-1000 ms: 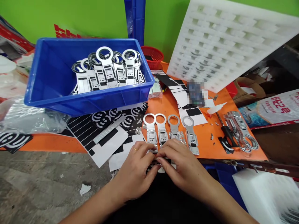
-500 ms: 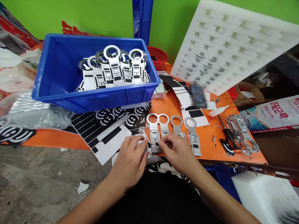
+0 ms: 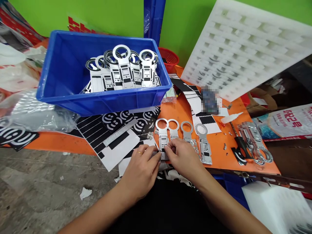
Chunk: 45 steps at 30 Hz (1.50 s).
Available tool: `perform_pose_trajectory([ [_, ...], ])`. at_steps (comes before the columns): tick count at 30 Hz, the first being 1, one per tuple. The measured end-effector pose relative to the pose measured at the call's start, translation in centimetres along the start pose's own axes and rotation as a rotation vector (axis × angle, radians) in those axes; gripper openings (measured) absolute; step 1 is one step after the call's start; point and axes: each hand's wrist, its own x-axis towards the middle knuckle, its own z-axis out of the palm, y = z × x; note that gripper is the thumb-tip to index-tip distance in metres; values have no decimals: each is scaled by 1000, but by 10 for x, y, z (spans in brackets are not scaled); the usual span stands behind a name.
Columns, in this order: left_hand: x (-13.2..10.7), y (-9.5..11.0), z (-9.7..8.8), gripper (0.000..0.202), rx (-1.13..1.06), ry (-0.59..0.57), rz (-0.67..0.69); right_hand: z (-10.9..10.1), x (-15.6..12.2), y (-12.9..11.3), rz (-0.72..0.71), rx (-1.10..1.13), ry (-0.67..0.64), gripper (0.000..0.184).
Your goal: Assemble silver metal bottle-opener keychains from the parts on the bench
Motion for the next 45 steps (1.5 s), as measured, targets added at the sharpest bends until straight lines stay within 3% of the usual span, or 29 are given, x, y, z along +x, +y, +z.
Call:
perform_pose_trajectory([
  [14, 2, 0, -3, 22, -2, -32, 6, -1, 1, 2, 23, 103, -29, 23],
  [38, 1, 2, -3, 21, 17, -28, 5, 5, -3, 0, -65, -89, 54, 20],
  [45, 3, 3, -3, 42, 123, -79, 23, -2, -5, -4, -130, -228, 55, 14],
])
